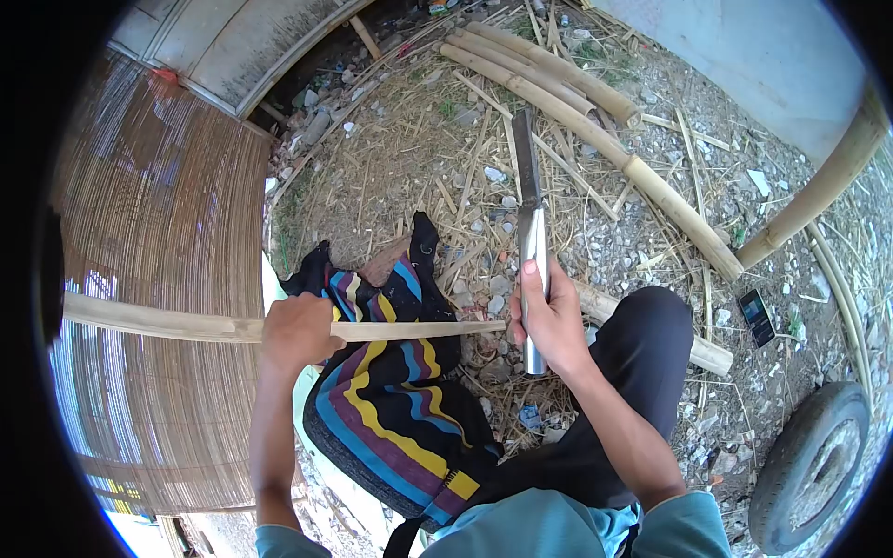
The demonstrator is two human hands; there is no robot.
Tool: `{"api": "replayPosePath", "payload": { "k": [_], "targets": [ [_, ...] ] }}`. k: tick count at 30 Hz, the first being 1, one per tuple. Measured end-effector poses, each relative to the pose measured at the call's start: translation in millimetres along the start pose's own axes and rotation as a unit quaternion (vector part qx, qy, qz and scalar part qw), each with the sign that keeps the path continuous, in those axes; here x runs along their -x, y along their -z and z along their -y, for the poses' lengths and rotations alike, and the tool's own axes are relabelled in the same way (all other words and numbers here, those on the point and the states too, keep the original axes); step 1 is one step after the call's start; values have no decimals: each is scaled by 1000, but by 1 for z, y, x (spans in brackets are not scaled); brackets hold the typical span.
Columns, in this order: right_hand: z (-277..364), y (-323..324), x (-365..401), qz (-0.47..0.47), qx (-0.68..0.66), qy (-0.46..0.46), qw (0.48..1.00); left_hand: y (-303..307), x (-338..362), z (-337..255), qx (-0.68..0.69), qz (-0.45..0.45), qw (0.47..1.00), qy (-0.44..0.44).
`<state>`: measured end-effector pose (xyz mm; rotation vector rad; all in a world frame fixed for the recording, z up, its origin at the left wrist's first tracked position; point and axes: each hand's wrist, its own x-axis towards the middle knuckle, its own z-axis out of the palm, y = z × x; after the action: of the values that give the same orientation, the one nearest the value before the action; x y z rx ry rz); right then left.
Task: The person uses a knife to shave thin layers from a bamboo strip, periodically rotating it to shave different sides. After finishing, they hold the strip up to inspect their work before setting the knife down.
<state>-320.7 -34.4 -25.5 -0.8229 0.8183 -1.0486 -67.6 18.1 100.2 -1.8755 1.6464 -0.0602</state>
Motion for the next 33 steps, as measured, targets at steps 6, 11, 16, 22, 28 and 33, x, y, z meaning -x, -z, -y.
{"api": "replayPosePath", "payload": {
  "k": [6,11,16,22,28,33],
  "targets": [
    [-3,1,-1,11,10,4,1000,12,1,-3,31,8,999,2],
    [-5,-1,-3,-4,15,-10,1000,9,-5,-16,30,12,999,-11],
    [-60,-13,-23,-31,159,74,984,16,-6,-22,29,-38,998,-45],
    [-96,-50,-23,87,145,-12,985,20,-12,-34,-1,-128,985,-117],
    [-137,-76,-22,139,88,-57,985,16,-16,-38,4,-136,979,-153],
    [-148,-84,-27,91,109,59,988,16,2,-38,228,-421,811,-337]
  ]
}}
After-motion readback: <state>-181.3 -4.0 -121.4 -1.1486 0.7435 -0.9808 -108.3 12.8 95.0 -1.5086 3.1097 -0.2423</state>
